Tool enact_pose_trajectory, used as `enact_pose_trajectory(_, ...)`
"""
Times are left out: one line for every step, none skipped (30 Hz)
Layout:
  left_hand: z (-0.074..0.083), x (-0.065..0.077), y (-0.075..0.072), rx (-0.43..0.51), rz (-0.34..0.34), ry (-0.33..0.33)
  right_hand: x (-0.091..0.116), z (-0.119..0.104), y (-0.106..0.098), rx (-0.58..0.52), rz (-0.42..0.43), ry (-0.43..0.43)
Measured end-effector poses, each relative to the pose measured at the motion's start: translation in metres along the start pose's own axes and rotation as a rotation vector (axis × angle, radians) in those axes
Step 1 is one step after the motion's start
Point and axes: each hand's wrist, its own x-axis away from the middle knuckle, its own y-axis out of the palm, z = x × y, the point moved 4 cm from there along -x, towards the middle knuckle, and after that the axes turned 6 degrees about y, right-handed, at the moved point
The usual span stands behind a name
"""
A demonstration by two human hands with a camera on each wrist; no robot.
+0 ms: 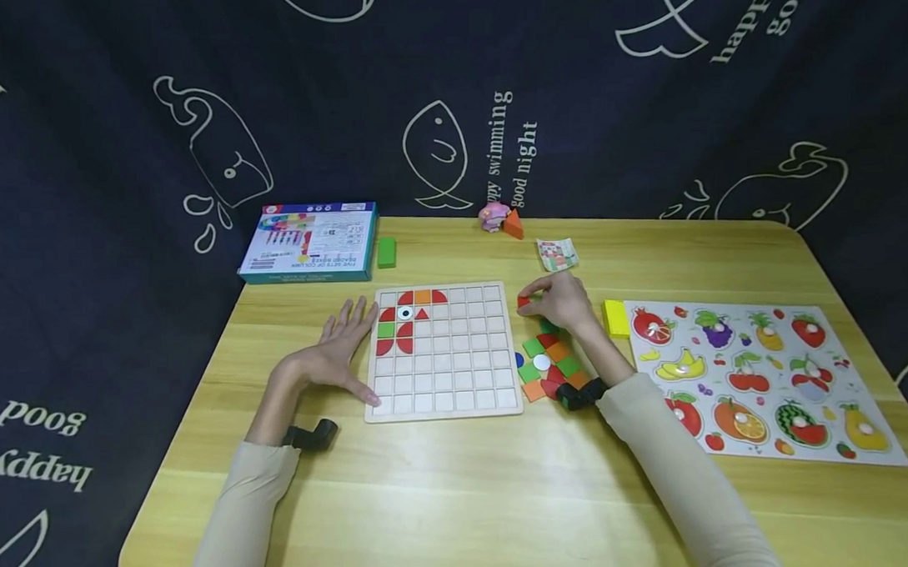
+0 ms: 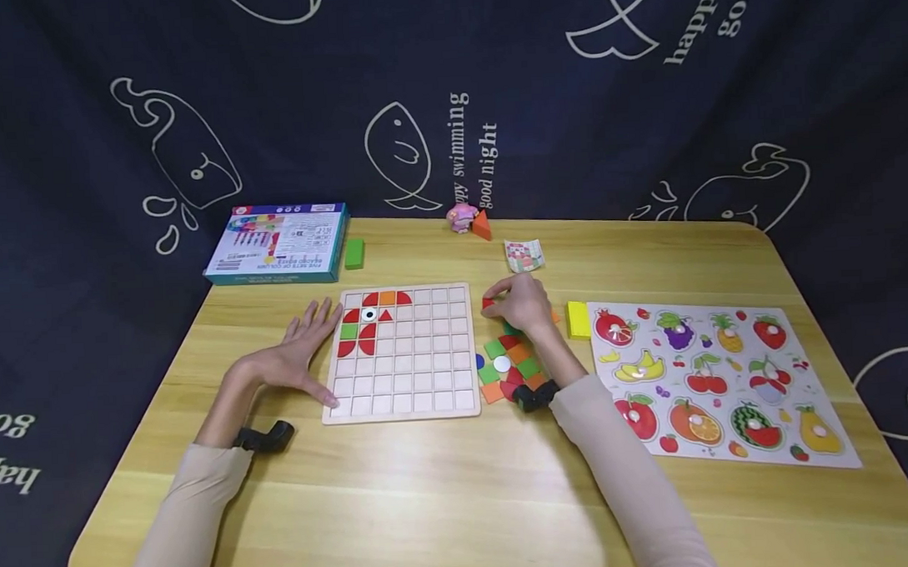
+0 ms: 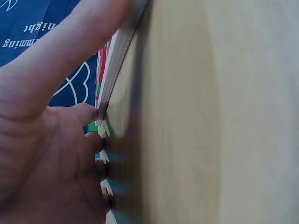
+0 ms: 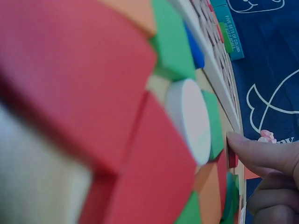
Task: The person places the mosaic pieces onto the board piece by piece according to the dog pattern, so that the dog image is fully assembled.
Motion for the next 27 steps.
enact_pose_trajectory(-0.001,0.000,0.000,0.003,0.000,-0.001,0.000,0.000,0.001,0.002,-0.010,0.001)
enact_pose_trajectory(-0.001,0.000,0.000,0.005,0.000,-0.005,0.000,-0.001,0.001,0.006,-0.018,0.002)
enact_pose_trajectory(-0.001,0.001,0.000,0.007,0.001,-0.005,0.000,-0.001,0.002,0.007,-0.025,0.003)
enact_pose_trajectory(-0.001,0.001,-0.001,0.009,0.002,-0.004,0.000,-0.002,0.002,0.006,-0.030,0.004)
enact_pose_trajectory(-0.002,0.002,-0.001,0.010,0.002,-0.005,0.001,-0.003,0.002,0.007,-0.031,0.003)
enact_pose_trajectory(-0.002,0.002,-0.001,0.010,0.003,-0.005,0.001,-0.004,0.002,0.003,-0.031,-0.001)
enact_pose_trajectory(-0.002,0.002,-0.001,0.013,0.003,-0.004,0.002,-0.006,0.002,-0.012,-0.032,-0.010)
enact_pose_trajectory(-0.002,0.003,-0.001,0.013,0.002,-0.008,0.003,-0.009,0.003,-0.030,-0.038,-0.024)
enact_pose_trajectory(-0.003,0.003,-0.001,0.012,0.002,-0.010,0.005,-0.012,0.004,-0.056,-0.046,-0.033)
enact_pose_trajectory(-0.003,0.003,-0.001,0.010,0.000,-0.013,0.007,-0.016,0.006,-0.086,-0.055,-0.042)
enact_pose_trajectory(-0.004,0.003,-0.001,0.010,-0.001,-0.014,0.009,-0.021,0.009,-0.116,-0.069,-0.052)
enact_pose_trajectory(-0.004,0.003,-0.001,0.004,-0.003,-0.015,0.012,-0.028,0.013,-0.144,-0.086,-0.065)
enact_pose_trajectory(-0.004,0.003,-0.001,0.001,-0.004,-0.016,0.015,-0.034,0.018,-0.166,-0.103,-0.071)
enact_pose_trajectory(-0.004,0.003,-0.001,-0.003,-0.003,-0.018,0.017,-0.041,0.024,-0.177,-0.119,-0.072)
enact_pose_trajectory(-0.004,0.003,0.000,-0.007,-0.002,-0.015,0.019,-0.047,0.030,-0.190,-0.133,-0.065)
enact_pose_trajectory(-0.003,0.002,0.000,-0.007,-0.002,-0.012,0.021,-0.054,0.038,-0.193,-0.145,-0.063)
enact_pose_trajectory(-0.002,0.002,0.000,-0.010,-0.002,-0.009,0.023,-0.060,0.045,-0.189,-0.157,-0.060)
enact_pose_trajectory(-0.002,0.001,0.000,-0.011,-0.002,-0.007,0.024,-0.065,0.052,-0.184,-0.165,-0.057)
enact_pose_trajectory(0.000,0.001,0.000,-0.008,-0.003,-0.006,0.025,-0.070,0.059,-0.183,-0.172,-0.048)
enact_pose_trajectory(0.000,0.000,0.000,-0.007,-0.004,-0.007,0.026,-0.074,0.066,-0.179,-0.179,-0.041)
enact_pose_trajectory(0.000,0.000,0.000,-0.009,-0.005,-0.005,0.026,-0.078,0.072,-0.170,-0.182,-0.034)
enact_pose_trajectory(0.000,0.000,0.000,-0.009,-0.004,-0.004,0.026,-0.081,0.078,-0.155,-0.180,-0.031)
enact_pose_trajectory(-0.001,0.000,0.001,-0.010,-0.003,-0.004,0.027,-0.083,0.082,-0.145,-0.175,-0.030)
enact_pose_trajectory(-0.001,0.000,0.000,-0.008,-0.003,-0.005,0.027,-0.085,0.085,-0.135,-0.167,-0.028)
enact_pose_trajectory(-0.001,0.000,0.000,-0.007,-0.003,-0.005,0.026,-0.086,0.088,-0.125,-0.158,-0.027)
enact_pose_trajectory(-0.001,0.000,0.000,-0.006,-0.001,-0.005,0.026,-0.087,0.089,-0.116,-0.151,-0.023)
enact_pose_trajectory(-0.002,0.001,0.000,-0.005,0.001,-0.005,0.026,-0.087,0.091,-0.113,-0.147,-0.025)
